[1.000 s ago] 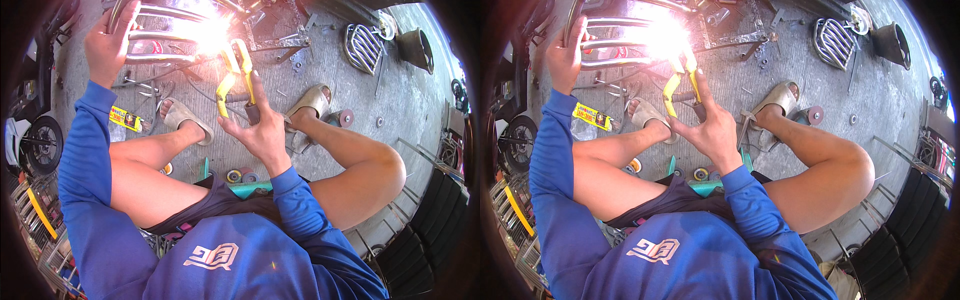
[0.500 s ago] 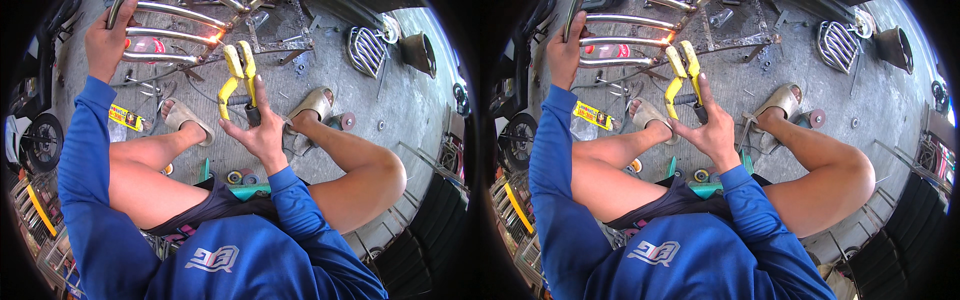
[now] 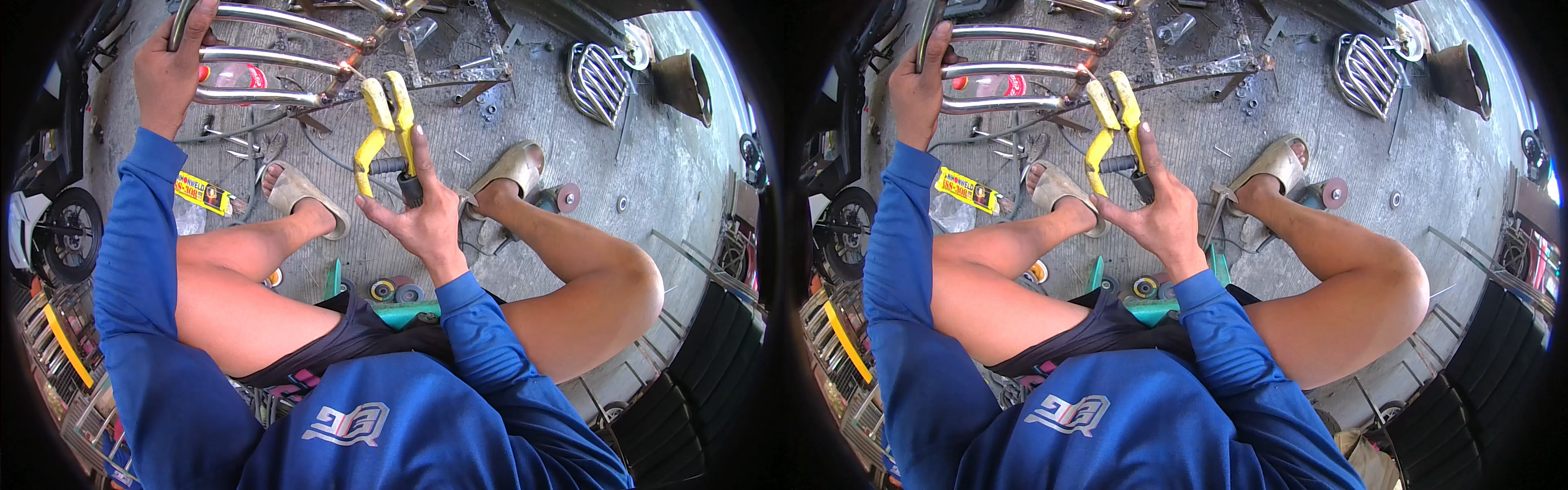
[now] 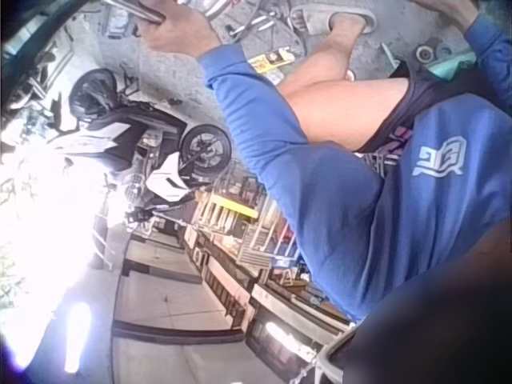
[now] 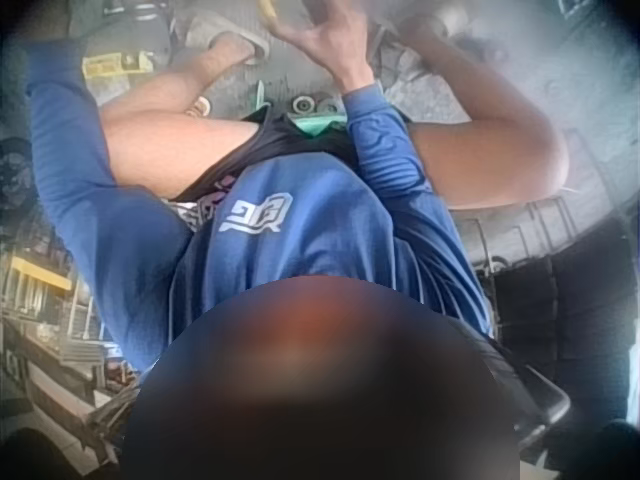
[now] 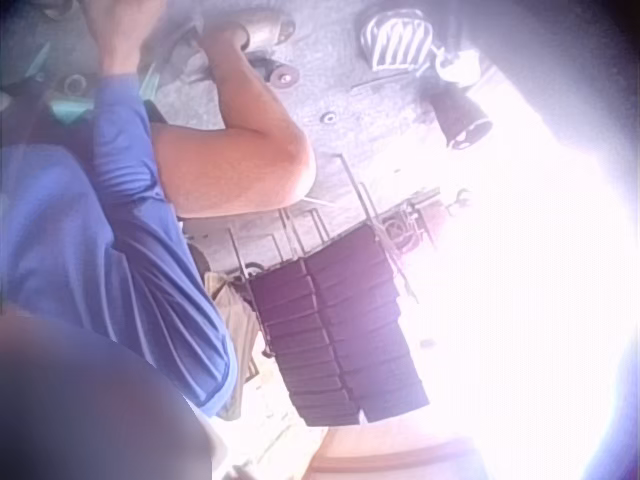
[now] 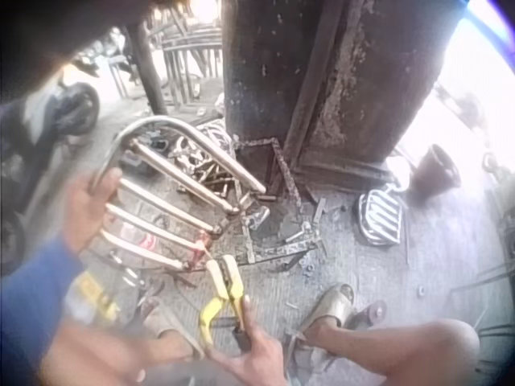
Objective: The person sits on a low stool and uses a handheld welding torch to join metal tubes of a tubular frame. They hold the frame with one hand and the torch with the other, creating bright sparks as they weld along the joints. The person repositions the frame and continues welding different sections.
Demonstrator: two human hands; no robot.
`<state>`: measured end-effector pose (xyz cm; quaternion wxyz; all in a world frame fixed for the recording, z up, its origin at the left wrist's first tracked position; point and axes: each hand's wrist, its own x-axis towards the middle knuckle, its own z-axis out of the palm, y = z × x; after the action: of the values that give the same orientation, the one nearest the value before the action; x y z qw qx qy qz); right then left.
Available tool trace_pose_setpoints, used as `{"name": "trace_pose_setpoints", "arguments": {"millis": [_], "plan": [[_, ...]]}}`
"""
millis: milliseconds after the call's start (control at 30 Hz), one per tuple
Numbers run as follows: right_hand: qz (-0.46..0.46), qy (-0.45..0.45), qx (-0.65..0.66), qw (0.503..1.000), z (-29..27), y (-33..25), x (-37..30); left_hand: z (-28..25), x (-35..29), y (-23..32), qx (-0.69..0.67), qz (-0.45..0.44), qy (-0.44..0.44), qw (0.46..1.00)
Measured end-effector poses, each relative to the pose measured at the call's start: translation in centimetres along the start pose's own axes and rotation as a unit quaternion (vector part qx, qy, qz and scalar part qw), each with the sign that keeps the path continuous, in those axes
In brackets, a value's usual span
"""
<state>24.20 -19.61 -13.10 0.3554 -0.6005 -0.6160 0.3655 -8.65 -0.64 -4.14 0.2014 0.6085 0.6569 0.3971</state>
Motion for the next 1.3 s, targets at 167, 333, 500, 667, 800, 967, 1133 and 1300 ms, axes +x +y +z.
{"name": "trace_pose_setpoints", "arguments": {"millis": [167, 333, 500, 667, 800, 967, 1133, 1300], "plan": [[0.011, -0.007, 0.001, 1.000, 0.0, 0.1, -0.1, 0.0, 0.1, -0.2, 0.006, -0.002, 0.006, 1.000], [0.024, -0.025, -0.005, 0.999, -0.1, 0.0, 0.0, 0.0, -0.1, 0.1, -0.008, 0.000, 0.004, 1.000], [0.031, -0.027, -0.005, 0.999, -0.1, 0.0, 0.0, 0.3, -0.1, 0.4, -0.022, -0.020, 0.006, 1.000], [0.028, -0.012, 0.002, 1.000, 0.2, 0.1, 0.0, 0.2, 0.4, -0.1, -0.034, 0.000, 0.006, 0.999], [0.020, -0.008, 0.009, 1.000, 0.2, 0.1, 0.0, 0.2, 0.3, 0.3, -0.022, -0.023, 0.009, 0.999], [0.014, -0.004, 0.006, 1.000, 0.1, 0.0, 0.1, 0.6, -0.2, 1.8, -0.010, -0.034, 0.021, 0.999], [-0.005, 0.008, 0.008, 1.000, 0.1, 0.0, 0.0, 0.4, -0.2, 2.1, 0.016, -0.055, 0.010, 0.998], [-0.007, -0.008, 0.014, 1.000, 0.3, 0.4, 0.1, 0.7, 0.1, 2.3, -0.009, -0.062, 0.008, 0.998]]}}
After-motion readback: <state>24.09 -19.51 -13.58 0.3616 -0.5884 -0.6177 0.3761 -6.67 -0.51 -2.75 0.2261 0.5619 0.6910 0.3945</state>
